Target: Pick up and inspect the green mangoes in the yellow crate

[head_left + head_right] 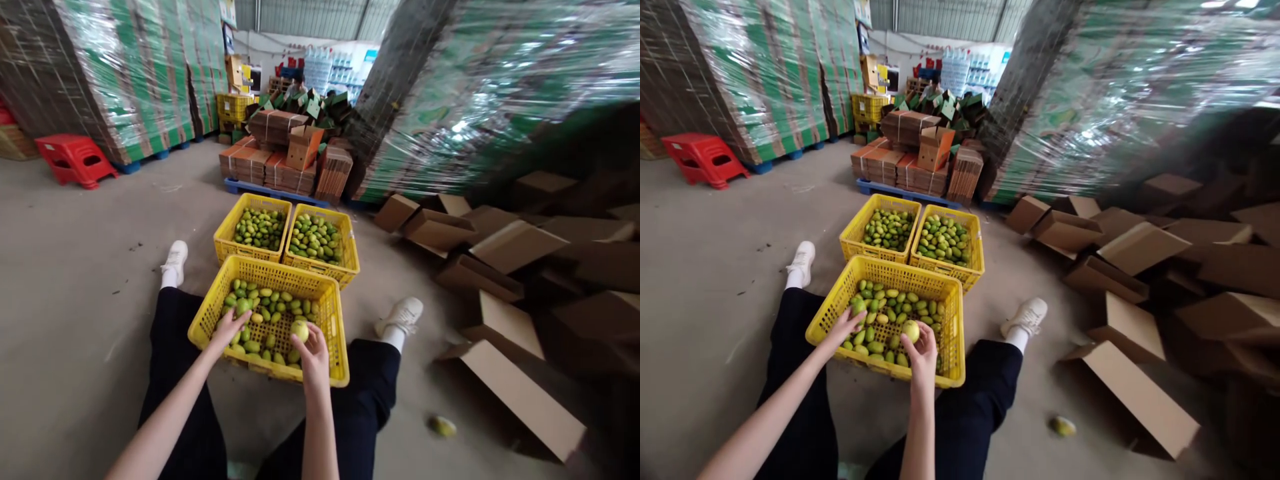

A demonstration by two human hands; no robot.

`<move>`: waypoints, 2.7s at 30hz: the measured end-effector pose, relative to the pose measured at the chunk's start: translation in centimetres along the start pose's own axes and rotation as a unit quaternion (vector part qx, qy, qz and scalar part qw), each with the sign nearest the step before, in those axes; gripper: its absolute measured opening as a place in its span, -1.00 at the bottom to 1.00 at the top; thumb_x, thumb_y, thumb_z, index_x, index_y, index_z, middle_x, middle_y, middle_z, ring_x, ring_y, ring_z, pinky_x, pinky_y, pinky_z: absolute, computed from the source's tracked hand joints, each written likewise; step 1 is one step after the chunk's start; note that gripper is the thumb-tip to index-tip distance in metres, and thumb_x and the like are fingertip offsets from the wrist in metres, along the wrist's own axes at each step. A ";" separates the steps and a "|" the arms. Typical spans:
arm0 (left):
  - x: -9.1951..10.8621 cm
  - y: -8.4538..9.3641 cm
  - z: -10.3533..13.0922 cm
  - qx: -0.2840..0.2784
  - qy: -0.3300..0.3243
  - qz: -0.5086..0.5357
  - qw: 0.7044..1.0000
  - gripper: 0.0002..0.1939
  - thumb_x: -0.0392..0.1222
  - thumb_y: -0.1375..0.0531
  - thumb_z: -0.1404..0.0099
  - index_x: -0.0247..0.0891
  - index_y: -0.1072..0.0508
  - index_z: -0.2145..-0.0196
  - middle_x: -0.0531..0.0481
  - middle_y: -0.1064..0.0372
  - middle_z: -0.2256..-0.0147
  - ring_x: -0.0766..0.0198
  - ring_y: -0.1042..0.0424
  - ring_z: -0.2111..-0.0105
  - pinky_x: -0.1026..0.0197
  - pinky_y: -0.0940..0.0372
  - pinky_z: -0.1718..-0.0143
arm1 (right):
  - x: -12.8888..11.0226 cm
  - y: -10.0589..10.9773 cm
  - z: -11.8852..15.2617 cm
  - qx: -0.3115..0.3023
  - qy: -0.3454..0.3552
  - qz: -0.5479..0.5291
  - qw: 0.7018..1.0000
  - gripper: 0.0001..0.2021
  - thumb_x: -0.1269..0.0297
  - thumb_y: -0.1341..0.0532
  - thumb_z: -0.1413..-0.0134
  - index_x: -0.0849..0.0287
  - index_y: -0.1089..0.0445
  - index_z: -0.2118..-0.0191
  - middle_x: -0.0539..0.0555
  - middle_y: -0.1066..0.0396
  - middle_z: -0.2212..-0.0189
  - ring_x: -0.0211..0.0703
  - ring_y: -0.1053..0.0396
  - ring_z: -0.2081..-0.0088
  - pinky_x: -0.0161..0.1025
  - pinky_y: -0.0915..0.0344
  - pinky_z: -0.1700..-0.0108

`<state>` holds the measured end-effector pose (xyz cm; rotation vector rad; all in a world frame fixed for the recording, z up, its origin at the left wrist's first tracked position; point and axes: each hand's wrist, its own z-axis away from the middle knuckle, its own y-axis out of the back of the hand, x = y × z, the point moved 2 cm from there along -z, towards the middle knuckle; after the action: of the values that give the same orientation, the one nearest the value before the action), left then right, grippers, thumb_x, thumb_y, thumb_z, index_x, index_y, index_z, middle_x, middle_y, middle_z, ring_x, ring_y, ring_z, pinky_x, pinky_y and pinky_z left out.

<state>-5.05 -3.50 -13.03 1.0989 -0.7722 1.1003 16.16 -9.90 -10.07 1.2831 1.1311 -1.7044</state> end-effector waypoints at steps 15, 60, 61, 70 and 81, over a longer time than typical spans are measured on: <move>8.3 -1.4 9.1 -0.076 -0.094 0.281 0.952 -0.46 -0.06 -0.40 -0.04 -0.18 -0.45 0.01 -0.11 -0.44 0.08 0.17 -0.43 0.12 0.12 -0.34 0.03 | -6.4 -3.2 3.1 -0.082 0.043 -0.030 0.995 -0.57 0.24 -0.47 0.23 0.08 -0.46 0.13 0.07 -0.53 0.20 -0.05 -0.46 0.14 -0.10 -0.38 0.06; 9.6 2.2 12.5 -0.082 -0.172 0.315 0.930 -0.54 -0.29 -0.47 0.12 -0.21 -0.51 0.20 -0.08 -0.48 0.15 0.17 -0.46 0.14 0.14 -0.34 0.03 | -9.2 -3.8 6.0 -0.131 0.148 -0.016 0.980 -0.58 0.32 -0.49 0.30 0.05 -0.34 0.26 0.04 -0.42 0.22 -0.08 -0.38 0.11 -0.09 -0.33 0.01; 9.6 2.1 12.5 -0.083 -0.166 0.314 0.931 -0.54 -0.28 -0.47 0.10 -0.21 -0.52 0.19 -0.08 -0.48 0.14 0.18 -0.46 0.14 0.14 -0.34 0.03 | -9.2 -3.7 5.9 -0.121 0.152 -0.014 0.981 -0.58 0.31 -0.49 0.31 0.06 -0.36 0.25 0.05 -0.41 0.20 -0.08 -0.38 0.11 -0.09 -0.33 0.01; 8.2 1.0 12.0 -0.074 -0.081 0.427 0.897 -0.52 -0.11 -0.36 -0.11 -0.09 -0.44 -0.01 -0.04 -0.43 0.05 0.22 -0.46 0.14 0.22 -0.37 0.14 | -7.2 -3.6 5.4 -0.120 0.066 -0.097 0.986 -0.61 0.21 -0.39 0.13 0.04 -0.40 0.11 0.02 -0.48 0.23 -0.11 -0.44 0.17 -0.15 -0.35 0.09; 8.1 -0.7 11.6 -0.083 0.068 0.531 0.840 -0.69 -0.10 -0.32 -0.13 -0.30 -0.46 0.20 0.00 -0.43 0.34 0.41 -0.40 0.45 0.40 -0.30 0.48 | -4.7 -5.7 4.8 -0.087 -0.102 -0.219 0.966 -0.62 -0.06 -0.16 -0.02 0.17 -0.47 0.27 0.11 -0.49 0.31 -0.15 -0.41 0.31 -0.25 -0.31 0.41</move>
<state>-1.58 -12.22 -2.42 0.3616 -1.3943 1.9552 10.58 -12.10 -3.65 0.7637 1.4777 -1.9462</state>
